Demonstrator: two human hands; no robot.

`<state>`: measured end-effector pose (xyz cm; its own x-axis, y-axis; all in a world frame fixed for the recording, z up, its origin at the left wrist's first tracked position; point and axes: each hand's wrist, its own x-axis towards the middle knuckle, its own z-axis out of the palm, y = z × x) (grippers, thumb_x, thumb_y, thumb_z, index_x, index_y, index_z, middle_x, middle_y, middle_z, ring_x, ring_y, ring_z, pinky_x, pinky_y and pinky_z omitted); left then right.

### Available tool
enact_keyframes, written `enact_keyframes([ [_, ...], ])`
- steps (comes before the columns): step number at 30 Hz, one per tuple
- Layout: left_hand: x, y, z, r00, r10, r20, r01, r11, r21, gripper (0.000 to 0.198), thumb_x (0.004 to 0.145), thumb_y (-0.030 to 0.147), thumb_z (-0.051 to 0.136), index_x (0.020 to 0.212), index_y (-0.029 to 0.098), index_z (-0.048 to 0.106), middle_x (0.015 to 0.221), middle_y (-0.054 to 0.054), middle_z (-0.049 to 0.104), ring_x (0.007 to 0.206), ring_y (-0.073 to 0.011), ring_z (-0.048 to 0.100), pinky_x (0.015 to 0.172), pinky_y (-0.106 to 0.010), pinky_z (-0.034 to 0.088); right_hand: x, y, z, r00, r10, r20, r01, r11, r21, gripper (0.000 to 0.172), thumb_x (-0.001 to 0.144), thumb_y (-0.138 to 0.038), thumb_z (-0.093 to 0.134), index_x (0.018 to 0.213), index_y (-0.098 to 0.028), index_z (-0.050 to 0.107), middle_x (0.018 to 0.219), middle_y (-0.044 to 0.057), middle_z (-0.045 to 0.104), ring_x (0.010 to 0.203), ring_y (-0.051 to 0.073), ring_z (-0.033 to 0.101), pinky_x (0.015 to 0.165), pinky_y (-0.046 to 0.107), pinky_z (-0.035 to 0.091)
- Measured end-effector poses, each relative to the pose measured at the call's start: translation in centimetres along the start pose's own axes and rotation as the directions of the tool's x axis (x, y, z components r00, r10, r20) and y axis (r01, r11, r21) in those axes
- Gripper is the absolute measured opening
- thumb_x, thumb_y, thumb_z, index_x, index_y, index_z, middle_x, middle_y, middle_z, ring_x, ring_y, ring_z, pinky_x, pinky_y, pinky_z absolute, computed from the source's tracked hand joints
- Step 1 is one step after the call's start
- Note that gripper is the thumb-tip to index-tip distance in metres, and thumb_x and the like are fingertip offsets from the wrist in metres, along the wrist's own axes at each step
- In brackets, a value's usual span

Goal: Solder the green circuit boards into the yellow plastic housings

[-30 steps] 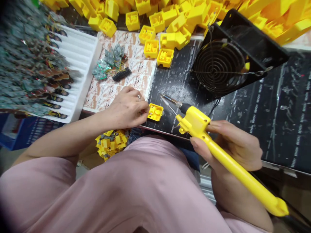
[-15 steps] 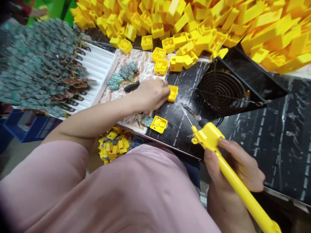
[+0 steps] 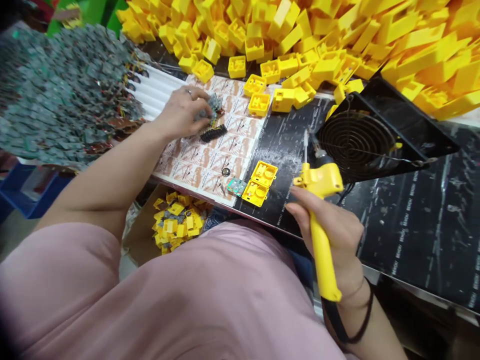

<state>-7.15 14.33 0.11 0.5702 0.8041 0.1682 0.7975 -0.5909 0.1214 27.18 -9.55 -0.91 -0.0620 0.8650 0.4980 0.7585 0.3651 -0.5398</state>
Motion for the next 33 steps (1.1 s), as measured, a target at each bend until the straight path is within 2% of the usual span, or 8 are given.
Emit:
enact_keyframes([
  [4, 0.2, 2.6, -3.6, 0.998, -0.062, 0.015, 0.062, 0.998, 0.023, 0.014, 0.08, 0.03, 0.055, 0.081, 0.026, 0.068, 0.096, 0.0, 0.072, 0.094, -0.0202, 0.056, 0.09, -0.044, 0.046, 2.3, -1.3, 1.3, 0.984, -0.177, 0.01, 0.177, 0.982, -0.064, 0.029, 0.085, -0.02, 0.073, 0.113, -0.025, 0.065, 0.097, 0.002, 0.077, 0.077, 0.015, 0.074, 0.076, 0.022, 0.058],
  [7, 0.2, 4.5, -7.4, 0.984, -0.176, -0.015, 0.172, 0.974, -0.144, 0.015, 0.081, 0.031, 0.058, 0.085, 0.02, 0.067, 0.08, 0.003, 0.072, 0.075, -0.0107, 0.055, 0.074, -0.031, 0.048, 3.3, -1.1, 2.7, 0.983, -0.166, 0.083, 0.174, 0.979, -0.102, 0.042, 0.084, -0.031, 0.076, 0.121, -0.022, 0.059, 0.11, 0.009, 0.074, 0.093, 0.02, 0.074, 0.084, 0.028, 0.058],
  [10, 0.1, 4.6, -9.1, 0.965, -0.261, -0.028, 0.251, 0.947, -0.201, 0.022, 0.087, 0.033, 0.056, 0.094, 0.015, 0.067, 0.087, 0.003, 0.073, 0.076, -0.0061, 0.056, 0.07, -0.025, 0.046, 3.6, -0.7, 3.9, 0.975, -0.128, 0.181, 0.154, 0.979, -0.132, 0.045, 0.085, -0.038, 0.074, 0.124, -0.021, 0.058, 0.108, 0.01, 0.073, 0.089, 0.022, 0.073, 0.08, 0.031, 0.059],
  [13, 0.0, 3.0, -7.9, 0.974, -0.225, 0.0, 0.224, 0.971, -0.081, 0.021, 0.087, 0.028, 0.056, 0.1, 0.018, 0.068, 0.094, 0.004, 0.072, 0.081, -0.0076, 0.054, 0.081, -0.029, 0.047, 3.5, -0.4, 4.5, 0.973, -0.116, 0.198, 0.147, 0.978, -0.149, 0.042, 0.088, -0.038, 0.071, 0.125, -0.023, 0.057, 0.104, 0.008, 0.074, 0.085, 0.022, 0.072, 0.076, 0.03, 0.058],
  [18, -0.2, 0.0, -3.0, 0.983, -0.043, 0.176, 0.034, 0.998, 0.054, 0.035, 0.079, 0.031, 0.058, 0.109, 0.024, 0.073, 0.106, -0.005, 0.07, 0.091, -0.02, 0.053, 0.083, -0.036, 0.045, 3.3, -0.4, 4.6, 0.973, -0.124, 0.197, 0.152, 0.979, -0.138, 0.043, 0.089, -0.036, 0.069, 0.128, -0.024, 0.055, 0.109, 0.009, 0.072, 0.094, 0.023, 0.071, 0.084, 0.034, 0.057],
  [23, 0.7, 0.1, 0.2, 0.994, 0.104, 0.044, -0.108, 0.991, 0.075, 0.033, 0.072, 0.03, 0.058, 0.1, 0.023, 0.076, 0.101, -0.009, 0.069, 0.094, -0.0266, 0.057, 0.085, -0.043, 0.046, 3.6, -0.4, 4.9, 0.972, -0.121, 0.202, 0.146, 0.983, -0.112, 0.043, 0.09, -0.036, 0.067, 0.129, -0.024, 0.053, 0.115, 0.01, 0.071, 0.099, 0.024, 0.07, 0.087, 0.037, 0.057],
  [27, 1.3, 0.4, -0.7, 0.993, 0.12, 0.015, -0.119, 0.991, -0.059, 0.012, 0.074, 0.031, 0.059, 0.074, 0.025, 0.069, 0.09, -0.005, 0.071, 0.084, -0.0203, 0.054, 0.083, -0.04, 0.046, 3.9, -0.4, 5.2, 0.973, -0.087, 0.213, 0.107, 0.991, -0.083, 0.046, 0.089, -0.038, 0.067, 0.13, -0.027, 0.052, 0.115, 0.007, 0.07, 0.099, 0.024, 0.07, 0.083, 0.037, 0.057],
  [33, 0.5, 2.9, -5.6, 0.995, -0.069, 0.07, 0.094, 0.881, -0.463, 0.033, 0.085, 0.052, 0.064, 0.091, 0.02, 0.062, 0.08, 0.0, 0.071, 0.071, -0.008, 0.051, 0.072, -0.033, 0.045, 4.1, -0.2, 5.5, 0.98, -0.073, 0.185, 0.083, 0.995, -0.047, 0.046, 0.088, -0.036, 0.069, 0.13, -0.026, 0.052, 0.114, 0.008, 0.071, 0.094, 0.023, 0.071, 0.079, 0.035, 0.057],
])
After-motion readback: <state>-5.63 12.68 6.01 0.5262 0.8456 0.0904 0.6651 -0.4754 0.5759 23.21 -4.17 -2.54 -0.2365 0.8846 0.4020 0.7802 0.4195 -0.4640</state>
